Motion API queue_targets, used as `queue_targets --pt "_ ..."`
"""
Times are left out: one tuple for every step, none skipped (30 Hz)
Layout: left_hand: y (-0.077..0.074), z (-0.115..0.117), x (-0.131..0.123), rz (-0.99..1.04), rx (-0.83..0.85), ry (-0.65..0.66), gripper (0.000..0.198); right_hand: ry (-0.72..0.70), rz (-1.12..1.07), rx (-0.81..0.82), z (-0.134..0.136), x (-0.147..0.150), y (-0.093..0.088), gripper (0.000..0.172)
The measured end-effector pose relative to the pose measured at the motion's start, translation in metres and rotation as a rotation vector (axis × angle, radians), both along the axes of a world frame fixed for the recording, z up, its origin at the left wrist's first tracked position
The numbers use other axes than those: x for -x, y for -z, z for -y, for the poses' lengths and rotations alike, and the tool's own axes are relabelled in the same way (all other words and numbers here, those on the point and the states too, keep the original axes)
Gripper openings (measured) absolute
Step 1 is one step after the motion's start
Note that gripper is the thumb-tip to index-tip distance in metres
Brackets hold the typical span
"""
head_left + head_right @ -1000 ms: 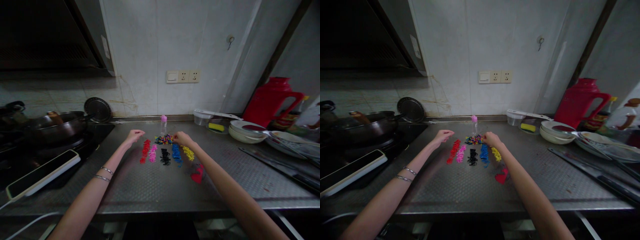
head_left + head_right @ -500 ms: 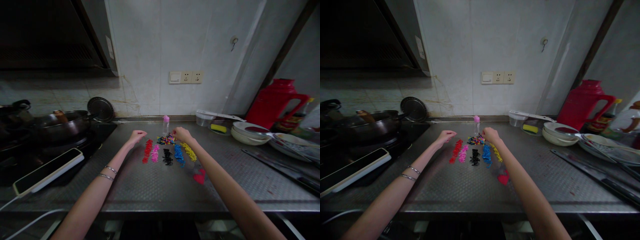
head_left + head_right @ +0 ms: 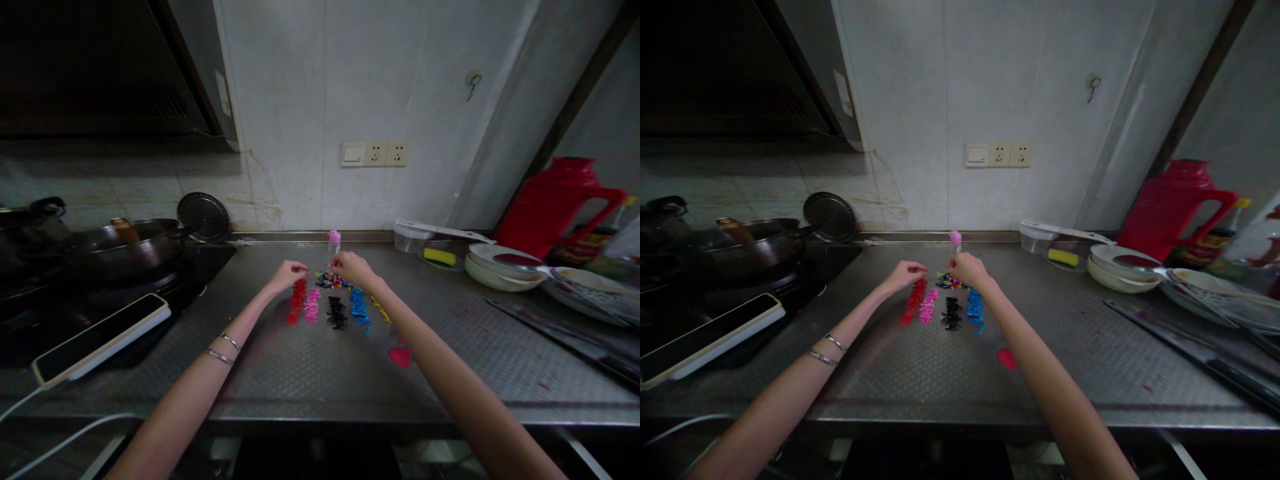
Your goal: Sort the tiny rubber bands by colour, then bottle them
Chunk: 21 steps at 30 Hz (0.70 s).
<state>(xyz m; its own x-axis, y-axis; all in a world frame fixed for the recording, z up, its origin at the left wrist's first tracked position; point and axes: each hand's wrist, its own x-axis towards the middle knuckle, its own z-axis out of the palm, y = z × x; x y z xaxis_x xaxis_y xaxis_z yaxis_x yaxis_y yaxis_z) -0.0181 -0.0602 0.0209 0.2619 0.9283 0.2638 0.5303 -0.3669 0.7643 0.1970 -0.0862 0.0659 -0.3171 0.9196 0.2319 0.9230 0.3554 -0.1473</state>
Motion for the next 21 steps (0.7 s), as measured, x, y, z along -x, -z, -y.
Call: queue_targets --pt "0.0 -0.001 0.002 0.007 -0.014 -0.026 0.023 -0.015 0.004 -0.003 0.001 0.005 -0.001 0.024" --pt "0.0 -0.003 0.005 0.018 -0.026 -0.062 0.022 -0.03 0.009 -0.001 0.001 0.01 -0.002 0.024" --pt "0.0 -0.005 0.008 0.032 -0.037 -0.102 0.021 -0.045 0.014 0.003 0.002 0.015 -0.001 0.024" --pt "0.001 -0.008 0.013 0.048 -0.041 -0.144 0.021 -0.065 0.021 0.011 0.002 0.022 0.0 0.024" --pt "0.002 -0.01 0.017 0.065 -0.042 -0.185 0.021 -0.082 0.027 0.02 0.002 0.029 0.002 0.022" --pt "0.003 -0.012 0.022 0.083 -0.038 -0.219 0.021 -0.105 0.033 0.026 0.003 0.036 0.005 0.021" --pt "0.005 -0.014 0.026 0.101 -0.032 -0.247 0.02 -0.127 0.037 0.027 0.003 0.043 0.008 0.021" --pt "0.007 -0.016 0.029 0.118 -0.025 -0.269 0.02 -0.15 0.044 0.03 0.003 0.05 0.012 0.021" --pt "0.008 -0.017 0.031 0.133 -0.016 -0.285 0.019 -0.172 0.053 0.032 0.004 0.057 0.016 0.022" --pt "0.01 -0.018 0.033 0.145 -0.007 -0.296 0.019 -0.188 0.063 0.036 0.004 0.063 0.019 0.023" --pt "0.011 -0.018 0.034 0.152 0.0 -0.302 0.018 -0.204 0.072 0.045 0.005 0.067 0.023 0.024" --pt "0.012 -0.018 0.034 0.155 0.005 -0.304 0.018 -0.215 0.078 0.051 0.005 0.069 0.025 0.025" --pt "0.013 -0.018 0.034 0.154 0.006 -0.301 0.018 -0.223 0.078 0.055 0.005 0.07 0.027 0.025" --pt "0.013 -0.018 0.034 0.15 0.005 -0.294 0.018 -0.231 0.074 0.057 0.005 0.068 0.028 0.025" --pt "0.013 -0.018 0.033 0.145 0.001 -0.285 0.019 -0.234 0.063 0.056 0.005 0.064 0.029 0.025" --pt "0.013 -0.017 0.032 0.136 -0.003 -0.278 0.019 -0.23 0.047 0.051 0.004 0.058 0.029 0.025" --pt "0.012 -0.016 0.032 0.125 -0.01 -0.272 0.019 -0.219 0.03 0.049 0.004 0.05 0.028 0.025" --pt "0.012 -0.015 0.031 0.108 -0.019 -0.266 0.02 -0.196 0.009 0.05 0.003 0.041 0.027 0.025" --pt "0.011 -0.014 0.029 0.084 -0.032 -0.259 0.019 -0.159 -0.015 0.051 0.002 0.031 0.027 0.024" --pt "0.01 -0.013 0.028 0.053 -0.044 -0.249 0.019 -0.127 -0.029 0.05 0.002 0.02 0.026 0.024" --pt "0.009 -0.012 0.026 0.017 -0.055 -0.231 0.018 -0.093 -0.04 0.063 0.001 0.009 0.026 0.024"
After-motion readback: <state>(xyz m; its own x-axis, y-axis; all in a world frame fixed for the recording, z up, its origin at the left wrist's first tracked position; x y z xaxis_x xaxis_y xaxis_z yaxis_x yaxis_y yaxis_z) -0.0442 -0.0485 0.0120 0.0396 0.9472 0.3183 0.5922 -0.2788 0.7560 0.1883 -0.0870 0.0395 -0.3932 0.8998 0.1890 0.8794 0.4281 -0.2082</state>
